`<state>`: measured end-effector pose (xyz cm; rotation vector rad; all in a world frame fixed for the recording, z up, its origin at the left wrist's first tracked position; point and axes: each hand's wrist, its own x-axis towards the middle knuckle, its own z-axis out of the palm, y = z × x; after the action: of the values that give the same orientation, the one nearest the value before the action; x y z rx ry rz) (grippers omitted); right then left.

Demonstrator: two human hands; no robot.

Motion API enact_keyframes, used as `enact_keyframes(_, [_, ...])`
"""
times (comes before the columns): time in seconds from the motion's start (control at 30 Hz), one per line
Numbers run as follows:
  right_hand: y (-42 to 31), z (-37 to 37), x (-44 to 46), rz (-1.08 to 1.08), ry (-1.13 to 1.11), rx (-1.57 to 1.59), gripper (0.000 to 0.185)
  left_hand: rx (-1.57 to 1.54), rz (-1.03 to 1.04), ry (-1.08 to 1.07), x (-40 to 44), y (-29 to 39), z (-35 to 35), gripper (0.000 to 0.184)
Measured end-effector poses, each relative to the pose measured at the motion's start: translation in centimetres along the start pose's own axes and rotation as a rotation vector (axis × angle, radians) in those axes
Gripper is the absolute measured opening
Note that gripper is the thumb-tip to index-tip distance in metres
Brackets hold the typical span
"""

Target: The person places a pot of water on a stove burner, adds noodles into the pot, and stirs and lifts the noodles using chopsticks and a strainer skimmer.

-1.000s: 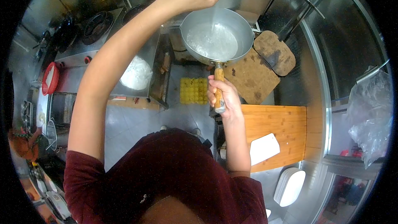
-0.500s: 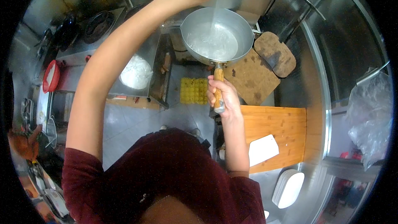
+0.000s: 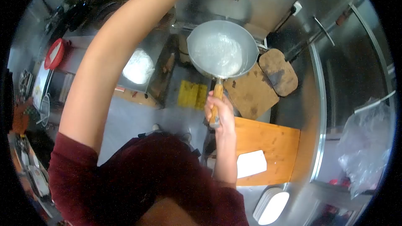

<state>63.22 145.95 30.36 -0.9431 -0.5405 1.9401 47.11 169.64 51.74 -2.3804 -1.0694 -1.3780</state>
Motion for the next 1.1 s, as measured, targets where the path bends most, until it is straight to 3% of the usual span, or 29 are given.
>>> enact_keyframes(0.1, [0.6, -0.3, -1.6, 0.049, 0.055, -0.039, 0.021, -0.023, 0.165, 0.071, -3.3, 0.7, -4.2, 0.040])
enact_keyframes(0.13, [0.8, -0.5, -1.9, 0.085, 0.055, -0.052, 0.021, 0.012, 0.096, 0.017, -5.8, 1.7, -7.2, 0.044])
enact_keyframes(0.17, [1.2, -0.7, -2.2, 0.096, 0.042, -0.062, 0.021, 0.125, 0.095, 0.065, -8.6, -0.5, -7.2, 0.026])
enact_keyframes(0.2, [1.6, -1.0, -2.3, 0.107, 0.030, -0.067, 0.021, 0.132, 0.202, 0.255, -11.9, -2.2, -7.7, 0.020])
enact_keyframes(0.37, [1.9, 2.1, -2.8, 0.209, -0.003, -0.141, 0.019, 0.192, -0.585, -0.120, -36.2, -9.2, -13.5, 0.025])
enact_keyframes(0.4, [2.0, 2.9, -2.4, 0.217, -0.034, -0.172, 0.020, 0.246, -0.745, -0.115, -41.3, -10.5, -14.4, 0.024])
enact_keyframes(0.43, [2.1, 3.9, -1.7, 0.243, -0.062, -0.180, 0.021, 0.171, -0.999, -0.063, -44.8, -10.9, -15.7, 0.024])
enact_keyframes(0.5, [2.8, 5.9, -0.3, 0.302, -0.118, -0.192, 0.022, 0.031, -1.313, 0.113, -50.7, -12.6, -18.4, 0.024])
enact_keyframes(0.7, [7.0, 15.7, 9.6, 0.441, -0.303, -0.099, 0.028, 0.236, -1.441, 0.149, -56.4, -22.8, -24.0, 0.027])
enact_keyframes(0.9, [14.5, 30.0, 23.3, 0.403, -0.441, -0.049, 0.028, 0.457, -1.422, -0.052, -60.3, -38.7, -28.0, 0.034])
enact_keyframes(1.0, [17.8, 36.4, 31.4, 0.393, -0.437, -0.053, 0.028, 0.484, -1.547, -0.176, -59.8, -43.2, -28.8, 0.034])
enact_keyframes(1.1, [21.0, 41.1, 39.0, 0.337, -0.440, -0.133, 0.026, 0.520, -1.420, -0.256, -59.8, -46.1, -29.1, 0.035])
